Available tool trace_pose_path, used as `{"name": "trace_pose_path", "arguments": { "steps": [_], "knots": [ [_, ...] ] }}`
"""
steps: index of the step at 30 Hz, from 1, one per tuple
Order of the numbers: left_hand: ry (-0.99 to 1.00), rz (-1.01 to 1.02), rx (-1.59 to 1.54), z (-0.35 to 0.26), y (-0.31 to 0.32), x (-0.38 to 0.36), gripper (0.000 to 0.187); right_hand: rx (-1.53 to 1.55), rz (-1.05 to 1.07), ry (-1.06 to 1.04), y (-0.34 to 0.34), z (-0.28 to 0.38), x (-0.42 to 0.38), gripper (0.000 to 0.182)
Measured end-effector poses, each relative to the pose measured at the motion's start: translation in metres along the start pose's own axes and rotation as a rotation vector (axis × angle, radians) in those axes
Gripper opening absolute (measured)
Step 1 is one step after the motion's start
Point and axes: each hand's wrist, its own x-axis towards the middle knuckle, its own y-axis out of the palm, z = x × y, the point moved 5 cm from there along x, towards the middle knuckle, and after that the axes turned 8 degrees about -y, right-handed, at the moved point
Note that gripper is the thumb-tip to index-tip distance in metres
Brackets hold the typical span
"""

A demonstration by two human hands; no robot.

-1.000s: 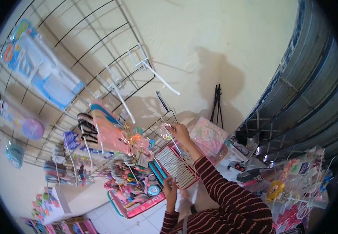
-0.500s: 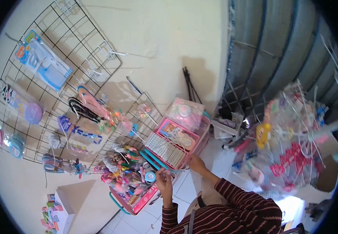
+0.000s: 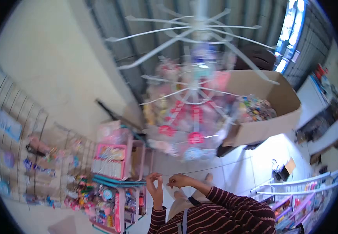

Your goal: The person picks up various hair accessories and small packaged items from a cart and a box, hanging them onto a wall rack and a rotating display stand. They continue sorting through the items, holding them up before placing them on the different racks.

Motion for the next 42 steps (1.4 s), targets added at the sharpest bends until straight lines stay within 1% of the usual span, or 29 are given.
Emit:
{"name": "trace_pose_path", "arguments": {
  "steps": [1,3,5,6,7,8,9,10,11,12,13,15,17,19,21,22,25,26,28,30,31,32,33,34,38,39,40,41,42],
  "knots": [
    [-0.003,0.05,-0.015,-0.002,0.023,-0.007,0.02,-0.037,0.05,0.021,-0.013,0.0,-0.017,0.03],
    [0.193,0.208,0.193,-0.013,0.079,-0.025,0.017,-0.061,-0.006,0.043,-0.044,-0.008,-0.054,0.032],
    [0.197,0.325,0.089,-0.015,0.14,-0.044,0.016,-0.197,-0.098,-0.077,-0.08,-0.018,-0.09,0.029],
    [0.225,0.373,0.072,-0.009,0.169,-0.057,0.017,-0.208,-0.137,-0.151,-0.103,-0.014,-0.121,0.016],
    [0.248,0.42,0.061,-0.005,0.198,-0.07,0.017,-0.217,-0.178,-0.126,-0.124,-0.03,-0.145,0.016],
    [0.154,0.401,-0.057,-0.001,0.226,-0.081,0.018,-0.285,-0.269,-0.16,-0.144,-0.045,-0.168,0.016],
    [0.149,0.447,-0.066,0.002,0.253,-0.09,0.018,-0.347,-0.36,-0.195,-0.157,-0.059,-0.192,0.015],
    [0.169,0.473,-0.04,0.005,0.276,-0.096,0.017,-0.326,-0.404,-0.111,-0.181,-0.044,-0.229,0.015],
    [0.194,0.494,-0.016,0.005,0.298,-0.1,0.017,-0.241,-0.532,-0.082,-0.195,-0.062,-0.255,0.016],
    [0.244,0.561,-0.065,-0.002,0.32,-0.1,0.018,-0.267,-0.639,-0.014,-0.21,-0.056,-0.287,0.019],
    [0.241,0.589,-0.07,-0.003,0.338,-0.097,0.018,-0.234,-0.674,0.091,-0.222,-0.06,-0.312,0.025],
    [0.284,0.574,-0.159,-0.009,0.37,-0.088,0.016,-0.015,-0.767,0.194,-0.24,-0.065,-0.356,0.028],
    [0.322,0.559,-0.147,-0.03,0.398,-0.075,0.014,0.037,-0.935,0.163,-0.256,-0.07,-0.389,0.027],
    [0.346,0.537,-0.058,-0.041,0.419,-0.061,0.017,0.087,-0.962,0.163,-0.265,-0.087,-0.408,0.022],
    [0.276,0.499,-0.107,-0.044,0.441,-0.05,0.017,0.182,-1.227,-0.031,-0.278,-0.09,-0.427,0.022],
    [0.218,0.469,-0.16,-0.042,0.448,-0.043,0.017,0.249,-1.265,-0.054,-0.283,-0.096,-0.434,0.018],
    [0.162,0.515,-0.168,-0.032,0.475,-0.024,0.017,0.321,-1.33,-0.12,-0.306,-0.114,-0.445,0.015],
    [0.161,0.514,-0.166,-0.034,0.484,-0.018,0.017,0.39,-1.313,-0.131,-0.315,-0.118,-0.45,0.013],
    [0.1,0.575,0.003,-0.038,0.503,-0.009,0.022,0.441,-1.319,-0.123,-0.339,-0.113,-0.461,0.012],
    [0.048,0.591,0.043,-0.044,0.528,0.001,0.025,0.532,-1.339,-0.117,-0.367,-0.104,-0.471,0.01],
    [-0.003,0.606,0.081,-0.043,0.538,0.005,0.028,0.493,-1.378,-0.155,-0.384,-0.096,-0.474,0.01],
    [-0.009,0.601,0.084,-0.041,0.544,0.009,0.028,0.463,-1.363,-0.117,-0.4,-0.095,-0.477,0.009],
    [0.049,0.639,0.187,-0.039,0.552,0.011,0.029,0.428,-1.349,-0.084,-0.419,-0.097,-0.48,0.009],
    [0.107,0.674,0.289,-0.037,0.563,0.015,0.029,0.343,-1.308,-0.121,-0.44,-0.095,-0.481,0.009],
    [0.014,0.731,0.405,-0.059,0.579,0.015,0.031,0.017,-1.253,-0.117,-0.522,-0.088,-0.474,0.013],
    [0.07,0.769,0.447,-0.067,0.586,0.017,0.03,0.025,-1.233,-0.122,-0.543,-0.081,-0.471,0.013],
    [0.133,0.8,0.486,-0.073,0.595,0.021,0.03,-0.107,-1.126,-0.033,-0.562,-0.068,-0.466,0.012],
    [0.13,0.773,0.49,-0.074,0.601,0.027,0.03,-0.242,-1.013,0.049,-0.581,-0.062,-0.46,0.012],
    [0.207,0.849,0.646,-0.074,0.609,0.029,0.028,-0.246,-0.987,0.034,-0.604,-0.067,-0.453,0.012]
  ]
}}
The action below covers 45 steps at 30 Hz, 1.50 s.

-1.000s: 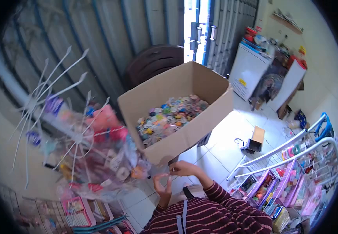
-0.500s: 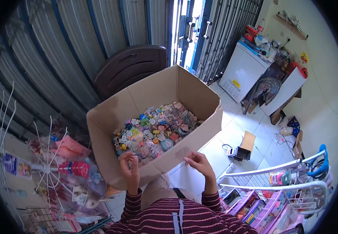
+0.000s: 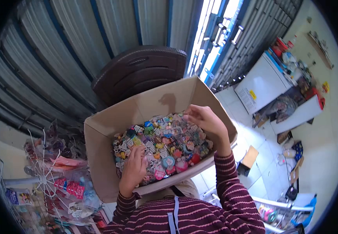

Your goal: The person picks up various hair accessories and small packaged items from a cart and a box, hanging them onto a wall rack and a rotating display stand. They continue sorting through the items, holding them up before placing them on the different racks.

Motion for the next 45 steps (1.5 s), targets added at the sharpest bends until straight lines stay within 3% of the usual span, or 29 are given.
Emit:
{"name": "trace_pose_path", "arguments": {
  "steps": [1,3,5,6,8,9,12,13,14,15,17,18,19,21,23,24,25,27,28,30,31,32,36,38,39,41,42,43,45],
  "knots": [
    [0.025,0.079,0.167,-0.001,0.005,0.007,0.028,-0.075,0.124,-0.109,0.003,-0.011,0.023,0.013],
    [-0.001,0.163,0.144,0.009,0.023,0.034,0.027,-0.137,0.283,-0.225,0.006,-0.035,0.064,0.016],
    [-0.01,0.261,0.148,0.036,0.062,0.056,0.026,-0.346,0.65,-0.127,0.022,-0.072,0.094,0.024],
    [-0.015,0.257,0.177,0.054,0.082,0.07,0.024,-0.341,0.671,-0.144,0.029,-0.093,0.105,0.024],
    [-0.245,0.451,0.276,0.079,0.122,0.097,0.022,-0.312,0.893,0.013,0.051,-0.145,0.122,0.026],
    [-0.262,0.44,0.276,0.084,0.135,0.108,0.022,-0.301,0.934,0.116,0.056,-0.16,0.123,0.03],
    [-0.476,0.572,-0.031,0.117,0.19,0.122,0.014,-0.109,0.744,0.327,0.075,-0.206,0.114,0.027],
    [-0.737,0.5,-0.386,0.144,0.213,0.115,0.016,-0.017,0.678,0.363,0.083,-0.223,0.11,0.026],
    [-0.981,0.4,-0.745,0.166,0.233,0.104,0.017,-0.097,0.605,0.317,0.092,-0.249,0.107,0.024],
    [-0.996,0.381,-0.738,0.176,0.25,0.1,0.017,-0.171,0.528,0.27,0.106,-0.281,0.105,0.023],
    [-1.364,0.083,-1.199,0.189,0.281,0.087,0.025,-0.029,0.43,0.103,0.145,-0.347,0.097,0.025],
    [-1.458,0.074,-1.387,0.176,0.287,0.089,0.028,-0.011,0.446,0.096,0.153,-0.35,0.089,0.025],
    [-1.544,0.061,-1.582,0.161,0.294,0.091,0.032,-0.025,0.318,0.084,0.153,-0.351,0.084,0.025],
    [-1.429,-0.104,-1.761,0.154,0.311,0.094,0.033,-0.021,0.201,0.068,0.157,-0.347,0.077,0.026],
    [-1.491,-0.281,-1.777,0.156,0.336,0.098,0.033,0.009,-0.06,0.112,0.156,-0.341,0.074,0.03],
    [-1.543,-0.43,-1.794,0.166,0.345,0.095,0.033,0.026,-0.058,0.108,0.163,-0.34,0.074,0.03],
    [-1.544,-0.444,-1.784,0.185,0.36,0.08,0.033,-0.028,-0.025,0.201,0.168,-0.345,0.071,0.034],
    [-1.012,0.012,-1.965,0.21,0.391,0.082,0.028,-0.08,0.004,0.282,0.175,-0.35,0.068,0.038],
    [-1.002,0.007,-1.96,0.202,0.395,0.091,0.028,-0.112,0.026,0.305,0.179,-0.352,0.066,0.038],
    [-1.487,-0.451,-1.634,0.191,0.384,0.093,0.017,-0.127,0.024,0.312,0.186,-0.349,0.072,0.038],
    [-1.47,-0.454,-1.624,0.181,0.368,0.1,0.017,-0.137,-0.082,0.319,0.176,-0.336,0.07,0.037],
    [-1.47,-0.441,-1.567,0.163,0.355,0.099,0.014,-0.157,-0.17,0.336,0.169,-0.331,0.059,0.037],
    [-1.456,-0.354,-1.388,0.135,0.328,0.106,0.013,-0.23,-0.141,0.202,0.173,-0.339,0.062,0.035],
    [-1.419,-0.239,-1.173,0.134,0.312,0.102,0.015,-0.004,0.094,0.456,0.172,-0.341,0.065,0.031],
    [-1.427,-0.247,-1.171,0.134,0.3,0.098,0.015,0.001,0.102,0.457,0.167,-0.334,0.068,0.031],
    [-1.287,0.063,-0.92,0.105,0.252,0.106,0.013,0.041,-0.002,0.156,0.154,-0.306,0.083,0.029],
    [-1.261,0.263,-0.868,0.103,0.239,0.103,0.009,0.032,0.103,0.216,0.15,-0.291,0.089,0.025],
    [-1.264,0.247,-0.863,0.095,0.216,0.102,0.009,0.044,0.107,0.207,0.145,-0.278,0.092,0.025],
    [-1.05,0.179,-0.864,0.065,0.168,0.104,0.015,0.103,0.147,-0.125,0.141,-0.237,0.1,0.023]
  ]
}}
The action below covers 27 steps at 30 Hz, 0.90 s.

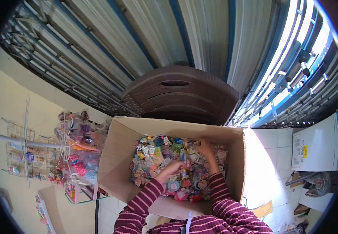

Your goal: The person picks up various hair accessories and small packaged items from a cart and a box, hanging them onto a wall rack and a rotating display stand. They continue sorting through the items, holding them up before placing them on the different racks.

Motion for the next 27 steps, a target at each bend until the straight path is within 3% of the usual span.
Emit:
{"name": "trace_pose_path", "arguments": {
  "steps": [1,3,7,10,12,15,17,18,19,22,24,26,27],
  "knots": [
    [0.008,-0.016,-0.007,-0.003,-0.013,-0.012,0.015,0.01,0.007,-0.015,-0.005,0.018,0.008,0.023],
    [0.02,-0.027,-0.31,-0.002,-0.044,-0.034,0.013,0.246,0.299,0.137,-0.003,0.051,0.02,0.023],
    [0.148,-0.159,-0.392,0.013,-0.082,-0.077,0.015,0.587,0.347,0.068,-0.021,0.125,0.027,0.022],
    [0.428,-0.57,0.164,0.018,-0.107,-0.12,0.019,0.735,0.408,0.116,-0.028,0.165,0.019,0.025],
    [0.501,-0.603,0.053,0.021,-0.105,-0.144,0.018,1.04,0.408,0.043,-0.031,0.207,0.015,0.04],
    [0.436,-0.728,0.272,0.035,-0.116,-0.153,0.022,0.949,0.523,-0.078,-0.014,0.24,0.006,0.041],
    [0.235,-0.619,0.315,0.037,-0.107,-0.169,0.032,0.938,0.645,-0.051,0.0,0.258,-0.001,0.037],
    [0.244,-0.632,0.311,0.039,-0.11,-0.176,0.032,0.915,0.756,0.002,0.007,0.267,-0.008,0.033],
    [0.294,-0.621,0.279,0.041,-0.112,-0.182,0.035,0.811,0.718,0.023,0.002,0.286,-0.009,0.022],
    [0.44,-0.679,0.258,0.063,-0.134,-0.195,0.032,0.704,0.656,-0.144,0.02,0.314,-0.012,0.021],
    [0.715,-0.594,-0.038,0.068,-0.147,-0.226,0.026,0.672,0.618,-0.2,0.035,0.338,-0.015,0.02],
    [0.762,-0.581,-0.094,0.084,-0.164,-0.253,0.026,0.858,0.57,-0.092,0.051,0.371,-0.019,0.018],
    [0.81,-0.485,-0.317,0.091,-0.171,-0.268,0.027,0.887,0.555,-0.095,0.063,0.383,-0.02,0.017]
  ]
}}
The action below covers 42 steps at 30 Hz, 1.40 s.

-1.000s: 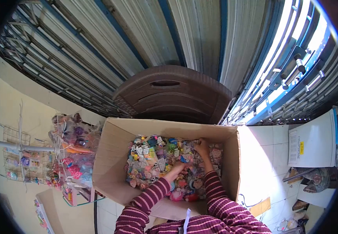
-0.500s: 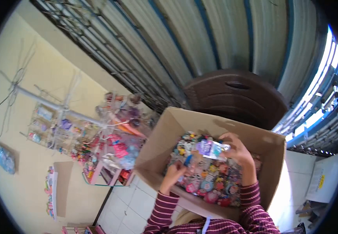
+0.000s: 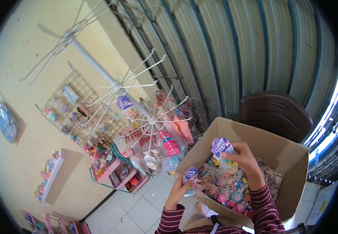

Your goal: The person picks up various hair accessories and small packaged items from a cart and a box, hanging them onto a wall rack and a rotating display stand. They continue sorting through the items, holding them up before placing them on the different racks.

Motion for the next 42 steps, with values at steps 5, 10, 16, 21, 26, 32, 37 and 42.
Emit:
{"name": "trace_pose_path", "arguments": {
  "steps": [5,10,16,21,26,32,37,42],
  "knots": [
    [0.128,-0.171,-0.375,-0.023,-0.078,-0.037,0.028,0.015,0.093,-0.163,0.079,0.015,0.041,0.02],
    [0.248,-0.27,-0.487,-0.03,-0.139,-0.047,0.03,-0.002,0.025,-0.324,0.13,0.024,0.079,0.018],
    [0.312,-0.311,-0.633,-0.038,-0.173,-0.04,0.039,0.069,0.032,-0.461,0.175,0.037,0.085,0.019],
    [0.338,-0.267,-0.628,-0.042,-0.183,-0.034,0.042,0.131,-0.032,-0.499,0.188,0.038,0.095,0.017],
    [0.367,-0.223,-0.602,-0.041,-0.191,-0.031,0.043,0.17,-0.067,-0.48,0.189,0.031,0.103,0.016],
    [0.358,-0.203,-0.648,-0.041,-0.195,-0.028,0.047,-0.071,-0.079,-0.457,0.202,0.019,0.141,0.017],
    [0.329,-0.174,-0.625,-0.047,-0.187,-0.031,0.047,-0.033,0.016,-0.547,0.221,-0.013,0.179,0.024],
    [0.406,-0.151,-0.541,-0.058,-0.18,-0.034,0.047,-0.453,-0.235,-0.791,0.218,-0.044,0.114,0.049]
  ]
}}
